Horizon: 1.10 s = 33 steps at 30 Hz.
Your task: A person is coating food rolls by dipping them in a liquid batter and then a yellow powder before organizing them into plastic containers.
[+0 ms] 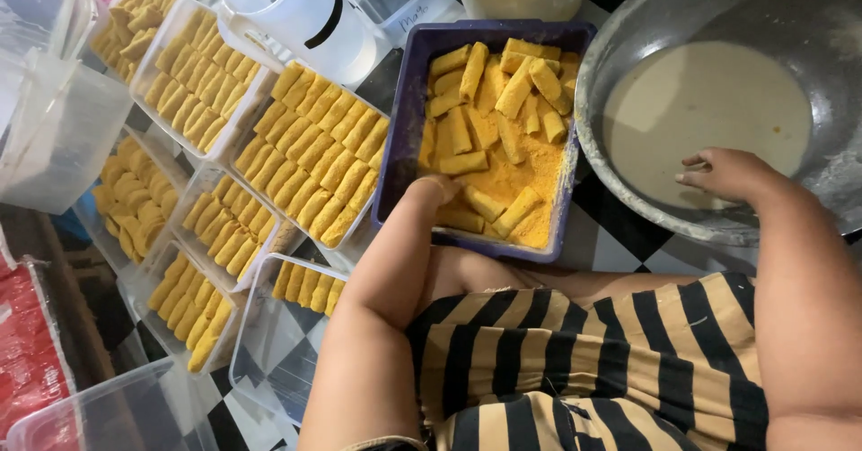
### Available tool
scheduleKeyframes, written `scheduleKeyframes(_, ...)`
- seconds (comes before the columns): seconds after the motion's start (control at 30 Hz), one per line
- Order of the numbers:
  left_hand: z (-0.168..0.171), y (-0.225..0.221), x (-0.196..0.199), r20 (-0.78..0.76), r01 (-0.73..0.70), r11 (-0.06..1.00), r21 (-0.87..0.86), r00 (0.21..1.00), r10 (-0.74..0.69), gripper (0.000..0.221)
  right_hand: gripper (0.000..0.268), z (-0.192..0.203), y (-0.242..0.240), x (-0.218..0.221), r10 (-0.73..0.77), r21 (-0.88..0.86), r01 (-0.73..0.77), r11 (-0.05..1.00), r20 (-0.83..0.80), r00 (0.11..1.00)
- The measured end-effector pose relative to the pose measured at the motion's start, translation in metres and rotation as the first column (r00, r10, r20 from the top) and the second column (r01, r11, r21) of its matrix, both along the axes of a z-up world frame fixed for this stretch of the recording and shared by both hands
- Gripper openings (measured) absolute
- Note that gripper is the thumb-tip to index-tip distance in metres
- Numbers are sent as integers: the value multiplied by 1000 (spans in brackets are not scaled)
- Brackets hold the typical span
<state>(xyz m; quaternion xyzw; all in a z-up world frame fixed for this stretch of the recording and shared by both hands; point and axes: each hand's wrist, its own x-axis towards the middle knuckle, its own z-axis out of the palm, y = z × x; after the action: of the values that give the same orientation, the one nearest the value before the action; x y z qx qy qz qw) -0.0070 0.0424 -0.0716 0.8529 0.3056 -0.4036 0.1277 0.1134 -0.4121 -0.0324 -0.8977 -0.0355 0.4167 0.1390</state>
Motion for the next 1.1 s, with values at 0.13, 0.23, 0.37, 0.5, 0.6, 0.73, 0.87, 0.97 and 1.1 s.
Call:
scheduleKeyframes(0.13, -17, 13, -10, -148, 248, 936, -250, 945, -290, 83, 63, -5, -2, -1, -5, 32, 5, 999, 22, 1000)
scheduleKeyframes(0.23, 28, -12, -18, -185, 190, 940, -283, 951, -248, 96, 64, -5, -2, 0, 15, 26, -15, 1000, 24, 1000)
scheduleKeyframes(0.37, -3, -22, -15, -216, 637, 723, -266, 692, -689, 76, 62, -6, -1, -1, -10, 4, 10, 1000, 10, 1000)
scheduleKeyframes(0.5, -22, -13, -4, -114, 657, 728, -197, 722, -682, 46, 61, 1, 0, -1, -29, 8, 29, 1000, 6, 1000)
scheduleKeyframes(0.6, 52, -36, -11, 152, 461, 880, -117, 884, -442, 88, 64, -8, -4, 0, -5, 26, 5, 1000, -4, 1000)
scheduleKeyframes(0.73, 64, -42, -13, 497, 290, 843, -453, 867, -31, 59, 64, -3, 0, 1, 29, 16, -29, 999, 21, 999)
scheduleKeyframes(0.87, 9, -23, -6, 513, 246, 842, -480, 858, 42, 45, 63, 2, 0, -3, -3, 18, 2, 1000, 15, 1000)
scheduleKeyframes(0.97, 0, -23, -2, 552, 495, 823, -278, 783, -285, 45, 64, -1, -2, -3, 3, 41, -4, 999, 22, 1000)
scheduleKeyframes(1.1, 33, -54, 2, 274, 527, 829, -190, 839, -471, 66, 66, -3, -3, -1, 23, 28, -24, 999, 36, 999)
